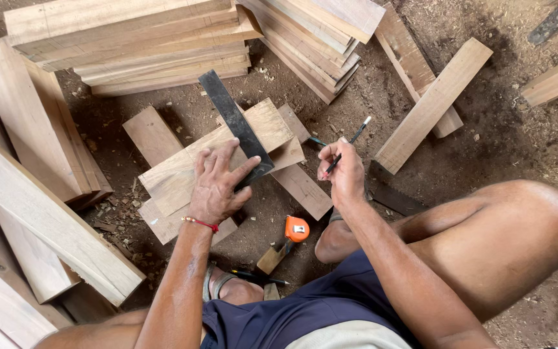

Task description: The person measures wood planks with a tape measure, marks them with a pencil, and checks the alignment using a try square.

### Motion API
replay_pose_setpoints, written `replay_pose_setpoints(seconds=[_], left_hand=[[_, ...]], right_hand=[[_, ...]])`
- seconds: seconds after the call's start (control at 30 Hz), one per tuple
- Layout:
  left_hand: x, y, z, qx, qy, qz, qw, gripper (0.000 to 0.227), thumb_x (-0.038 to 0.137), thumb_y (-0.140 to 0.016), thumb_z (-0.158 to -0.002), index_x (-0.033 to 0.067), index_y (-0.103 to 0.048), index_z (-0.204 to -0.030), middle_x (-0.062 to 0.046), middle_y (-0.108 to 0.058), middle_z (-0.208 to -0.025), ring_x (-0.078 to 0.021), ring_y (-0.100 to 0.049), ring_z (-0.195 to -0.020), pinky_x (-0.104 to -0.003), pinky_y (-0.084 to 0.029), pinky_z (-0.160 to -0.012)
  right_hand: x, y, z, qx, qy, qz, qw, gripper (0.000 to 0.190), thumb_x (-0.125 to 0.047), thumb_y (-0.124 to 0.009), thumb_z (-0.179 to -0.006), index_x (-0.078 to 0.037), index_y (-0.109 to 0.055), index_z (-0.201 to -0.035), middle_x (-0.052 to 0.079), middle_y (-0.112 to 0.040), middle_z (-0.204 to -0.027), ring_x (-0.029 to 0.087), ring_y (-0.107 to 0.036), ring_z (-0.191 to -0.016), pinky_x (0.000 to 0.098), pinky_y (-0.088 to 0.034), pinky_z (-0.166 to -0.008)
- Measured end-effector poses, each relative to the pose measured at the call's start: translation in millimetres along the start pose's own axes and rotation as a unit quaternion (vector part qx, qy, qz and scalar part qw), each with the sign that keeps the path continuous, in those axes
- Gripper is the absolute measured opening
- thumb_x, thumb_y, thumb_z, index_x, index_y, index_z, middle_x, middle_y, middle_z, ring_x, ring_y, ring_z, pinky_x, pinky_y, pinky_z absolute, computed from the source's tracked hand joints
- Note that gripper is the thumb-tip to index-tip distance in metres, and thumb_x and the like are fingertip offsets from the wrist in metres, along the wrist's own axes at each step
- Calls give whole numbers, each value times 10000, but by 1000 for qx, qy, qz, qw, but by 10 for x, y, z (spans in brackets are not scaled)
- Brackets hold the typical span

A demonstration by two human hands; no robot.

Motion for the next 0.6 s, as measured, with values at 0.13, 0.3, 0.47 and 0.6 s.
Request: replay_pose_setpoints(seconds=[0.13,0.3,0.47,0.6], left_hand=[[-39,-61,-41,-12,13,13,1000,675,329,-813,-707,411,-630,-1352,-104,-387,-1594,-290,-489,-1365,-521,-152,-1255],[-71,-64,-53,-20,27,26,999,700,331,-819,-690,439,-626,-1354,-73,-332,-1645,-288,-508,-1364,-519,-155,-1262],[-54,-50,-58,-21,35,26,999,716,323,-816,-676,457,-627,-1353,-56,-344,-1638,-285,-520,-1349,-526,-162,-1256],[-45,-41,-67,-18,34,26,999,718,319,-816,-672,453,-633,-1352,-57,-349,-1641,-274,-524,-1340,-535,-169,-1256]], right_hand=[[-109,-61,28,-16,60,63,996,395,-373,-532,-1109,-64,-679,-913,-7,-573,-688,82,-521,-583,260,-451,-520],[-276,-397,83,-41,114,155,980,203,-246,-649,-1006,-75,-719,-1089,29,-730,-885,86,-647,-745,242,-538,-616],[-260,-529,161,-73,118,173,975,207,-133,-605,-1015,-34,-715,-1160,69,-761,-1004,95,-689,-864,232,-567,-719],[-177,-525,170,-75,97,193,974,132,-109,-580,-1015,-23,-661,-1074,81,-760,-991,103,-742,-896,241,-626,-787]])
Point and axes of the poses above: each hand's wrist, its own z-axis away from the middle knuckle, its own y-axis out of the back of the hand, x = y × z, the point moved 9 cm from there along -z, towards the middle knuckle
